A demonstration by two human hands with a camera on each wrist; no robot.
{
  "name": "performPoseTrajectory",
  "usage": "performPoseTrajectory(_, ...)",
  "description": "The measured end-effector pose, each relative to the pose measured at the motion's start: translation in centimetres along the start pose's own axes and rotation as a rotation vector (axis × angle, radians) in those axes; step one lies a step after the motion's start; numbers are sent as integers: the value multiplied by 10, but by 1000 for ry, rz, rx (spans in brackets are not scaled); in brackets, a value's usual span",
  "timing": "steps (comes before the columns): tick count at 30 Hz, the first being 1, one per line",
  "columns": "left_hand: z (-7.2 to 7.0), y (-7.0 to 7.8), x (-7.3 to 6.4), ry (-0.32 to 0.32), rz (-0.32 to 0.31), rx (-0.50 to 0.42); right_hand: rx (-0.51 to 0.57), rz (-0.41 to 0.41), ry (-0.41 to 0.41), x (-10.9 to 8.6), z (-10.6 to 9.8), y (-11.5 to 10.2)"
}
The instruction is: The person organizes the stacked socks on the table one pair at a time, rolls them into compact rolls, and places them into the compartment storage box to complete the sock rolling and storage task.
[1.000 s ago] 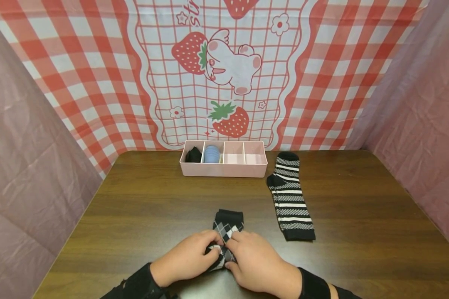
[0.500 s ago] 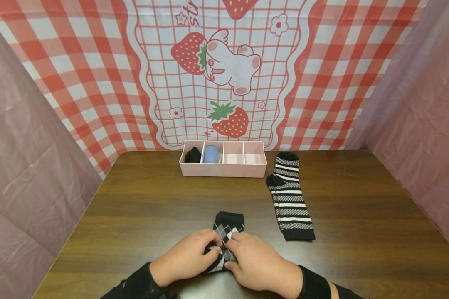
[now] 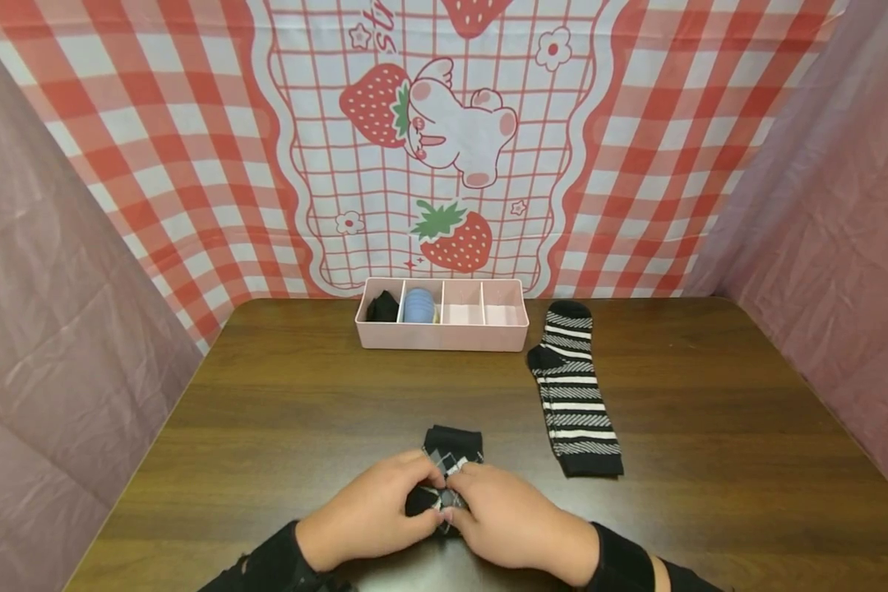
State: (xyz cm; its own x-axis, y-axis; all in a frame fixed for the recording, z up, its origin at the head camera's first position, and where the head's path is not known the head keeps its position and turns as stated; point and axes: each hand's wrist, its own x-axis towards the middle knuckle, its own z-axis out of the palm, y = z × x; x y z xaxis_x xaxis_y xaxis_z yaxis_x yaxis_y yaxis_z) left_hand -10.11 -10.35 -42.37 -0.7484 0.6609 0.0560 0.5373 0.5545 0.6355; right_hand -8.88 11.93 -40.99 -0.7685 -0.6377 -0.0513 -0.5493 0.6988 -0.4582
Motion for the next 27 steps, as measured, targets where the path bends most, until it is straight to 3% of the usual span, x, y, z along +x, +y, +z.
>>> performPoseTrajectory(7, -2, -3, -1, -51, 91, 32, 175, 36, -55, 2, -2, 6)
performPoseTrajectory(15, -2, -1, -2, -54, 110, 38, 187, -42, -55, 3, 1, 11)
performPoseTrajectory(27, -6, 0, 0, -130, -13, -74, 127, -13, -52, 3, 1, 8)
